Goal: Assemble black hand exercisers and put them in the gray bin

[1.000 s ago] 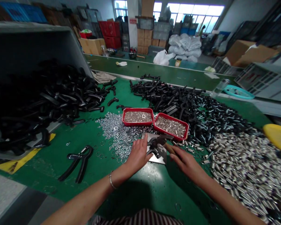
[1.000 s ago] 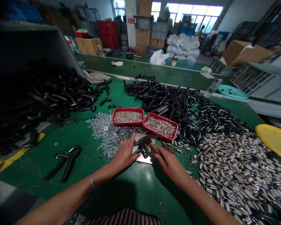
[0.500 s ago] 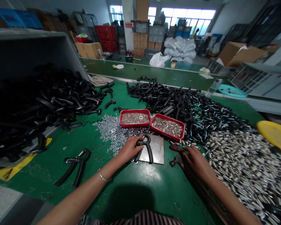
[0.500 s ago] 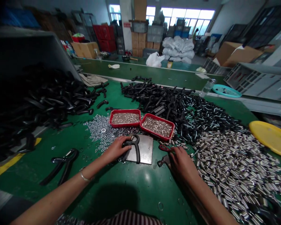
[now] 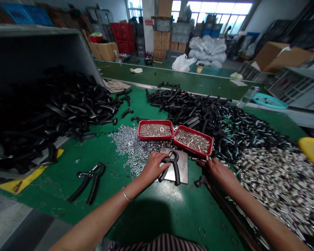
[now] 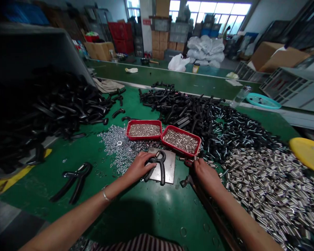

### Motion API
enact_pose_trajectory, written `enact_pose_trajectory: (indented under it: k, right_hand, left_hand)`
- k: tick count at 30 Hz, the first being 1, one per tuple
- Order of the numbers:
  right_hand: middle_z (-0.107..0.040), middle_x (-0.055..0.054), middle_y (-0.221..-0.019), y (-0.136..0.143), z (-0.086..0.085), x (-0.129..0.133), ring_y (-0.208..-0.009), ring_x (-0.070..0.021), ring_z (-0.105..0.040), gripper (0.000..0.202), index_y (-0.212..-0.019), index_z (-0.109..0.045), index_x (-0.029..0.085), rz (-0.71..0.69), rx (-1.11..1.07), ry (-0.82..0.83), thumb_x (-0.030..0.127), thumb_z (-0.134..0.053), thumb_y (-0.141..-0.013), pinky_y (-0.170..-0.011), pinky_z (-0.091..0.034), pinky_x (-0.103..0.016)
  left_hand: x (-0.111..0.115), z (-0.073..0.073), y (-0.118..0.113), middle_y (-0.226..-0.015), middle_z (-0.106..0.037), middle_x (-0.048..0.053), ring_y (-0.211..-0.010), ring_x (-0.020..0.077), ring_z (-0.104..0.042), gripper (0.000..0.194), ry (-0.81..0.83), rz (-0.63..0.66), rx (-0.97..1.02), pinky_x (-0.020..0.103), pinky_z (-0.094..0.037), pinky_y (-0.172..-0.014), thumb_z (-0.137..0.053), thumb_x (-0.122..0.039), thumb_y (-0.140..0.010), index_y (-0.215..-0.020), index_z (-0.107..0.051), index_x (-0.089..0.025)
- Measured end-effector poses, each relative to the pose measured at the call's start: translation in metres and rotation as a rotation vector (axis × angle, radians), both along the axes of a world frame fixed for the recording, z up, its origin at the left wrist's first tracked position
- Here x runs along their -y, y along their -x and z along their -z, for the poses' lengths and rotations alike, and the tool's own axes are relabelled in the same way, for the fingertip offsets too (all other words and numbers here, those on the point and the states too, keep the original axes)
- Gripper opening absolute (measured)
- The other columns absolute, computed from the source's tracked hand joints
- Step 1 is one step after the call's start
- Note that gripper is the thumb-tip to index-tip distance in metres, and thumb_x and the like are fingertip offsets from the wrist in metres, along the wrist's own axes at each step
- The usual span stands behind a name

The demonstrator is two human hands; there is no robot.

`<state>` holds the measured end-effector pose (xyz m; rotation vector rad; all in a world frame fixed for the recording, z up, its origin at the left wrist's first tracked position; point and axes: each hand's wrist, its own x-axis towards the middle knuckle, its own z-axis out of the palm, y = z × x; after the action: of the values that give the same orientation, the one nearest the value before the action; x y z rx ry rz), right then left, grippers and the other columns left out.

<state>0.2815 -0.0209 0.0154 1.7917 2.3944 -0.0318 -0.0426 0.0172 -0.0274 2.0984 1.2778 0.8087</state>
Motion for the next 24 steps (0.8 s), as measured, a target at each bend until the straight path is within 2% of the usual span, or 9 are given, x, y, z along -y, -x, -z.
enact_pose_trajectory:
  k: [3, 5, 7, 9, 12, 14, 17, 24]
  right_hand:
    - [-0.063, -0.013, -0.095, -0.004, -0.017, -0.001, -0.077, -0.0230, -0.064, 0.006, -0.097, -0.053, 0.019, 0.047, -0.222, -0.064, 0.021, -0.047, -0.095, -0.066, -0.048, -0.032]
    - [-0.065, -0.010, -0.091, 0.004, -0.028, -0.004, -0.074, -0.0236, -0.066, 0.017, -0.102, -0.050, 0.021, 0.151, -0.528, -0.079, 0.036, -0.052, -0.096, -0.065, -0.050, -0.034]
    - [-0.068, -0.006, -0.088, 0.024, -0.033, -0.009, -0.075, -0.0235, -0.068, 0.027, -0.106, -0.049, 0.023, 0.246, -0.883, -0.033, 0.045, -0.057, -0.093, -0.068, -0.054, -0.035]
    - [-0.070, -0.004, -0.089, 0.053, -0.029, -0.017, -0.078, -0.0227, -0.070, 0.031, -0.106, -0.051, 0.024, 0.291, -1.209, 0.018, 0.048, -0.061, -0.090, -0.074, -0.056, -0.036]
    - [-0.072, -0.004, -0.093, 0.096, -0.012, -0.030, -0.076, -0.0214, -0.072, 0.031, -0.101, -0.054, 0.024, 0.330, -1.546, 0.065, 0.051, -0.063, -0.089, -0.075, -0.059, -0.038]
    - [-0.073, -0.004, -0.094, 0.116, 0.003, -0.036, -0.075, -0.0213, -0.072, 0.031, -0.100, -0.053, 0.025, 0.336, -1.653, 0.119, 0.052, -0.063, -0.088, -0.071, -0.060, -0.038]
    - [-0.073, -0.004, -0.091, 0.130, 0.018, -0.041, -0.074, -0.0216, -0.073, 0.032, -0.100, -0.051, 0.024, 0.323, -1.666, 0.166, 0.051, -0.064, -0.088, -0.069, -0.061, -0.037]
    - [-0.074, -0.004, -0.085, 0.130, 0.026, -0.041, -0.076, -0.0230, -0.074, 0.030, -0.101, -0.050, 0.024, 0.307, -1.628, 0.164, 0.050, -0.061, -0.091, -0.072, -0.062, -0.040]
  left_hand:
    - [0.007, -0.001, 0.004, -0.127, -0.063, 0.008, -0.120, 0.0273, -0.051, 0.045, 0.023, -0.023, -0.009, 0.046, -0.038, -0.107, -0.071, -0.034, -0.086, -0.128, -0.060, -0.023]
    - [0.009, -0.003, 0.006, -0.128, -0.062, 0.008, -0.122, 0.0272, -0.050, 0.043, 0.043, -0.017, -0.010, 0.046, -0.037, -0.108, -0.071, -0.034, -0.085, -0.126, -0.060, -0.023]
    - [0.008, -0.006, 0.006, -0.127, -0.062, 0.008, -0.122, 0.0269, -0.049, 0.040, 0.070, -0.010, -0.018, 0.046, -0.037, -0.108, -0.071, -0.031, -0.085, -0.123, -0.060, -0.022]
    - [0.005, -0.008, 0.005, -0.126, -0.062, 0.008, -0.120, 0.0270, -0.049, 0.039, 0.096, 0.000, -0.033, 0.045, -0.038, -0.108, -0.070, -0.030, -0.085, -0.122, -0.060, -0.022]
    - [0.001, -0.009, 0.004, -0.125, -0.062, 0.007, -0.120, 0.0273, -0.049, 0.038, 0.112, 0.015, -0.038, 0.046, -0.038, -0.108, -0.069, -0.030, -0.085, -0.121, -0.060, -0.023]
    - [0.000, -0.010, 0.004, -0.125, -0.062, 0.006, -0.121, 0.0272, -0.049, 0.037, 0.121, 0.016, -0.027, 0.046, -0.038, -0.108, -0.069, -0.030, -0.085, -0.120, -0.060, -0.023]
    - [0.001, -0.011, 0.005, -0.125, -0.061, 0.006, -0.120, 0.0271, -0.049, 0.037, 0.141, 0.008, -0.013, 0.045, -0.038, -0.108, -0.069, -0.031, -0.085, -0.120, -0.060, -0.024]
    - [0.003, -0.016, 0.005, -0.126, -0.060, 0.006, -0.122, 0.0266, -0.047, 0.037, 0.162, 0.010, -0.011, 0.045, -0.037, -0.108, -0.068, -0.032, -0.086, -0.121, -0.060, -0.025]
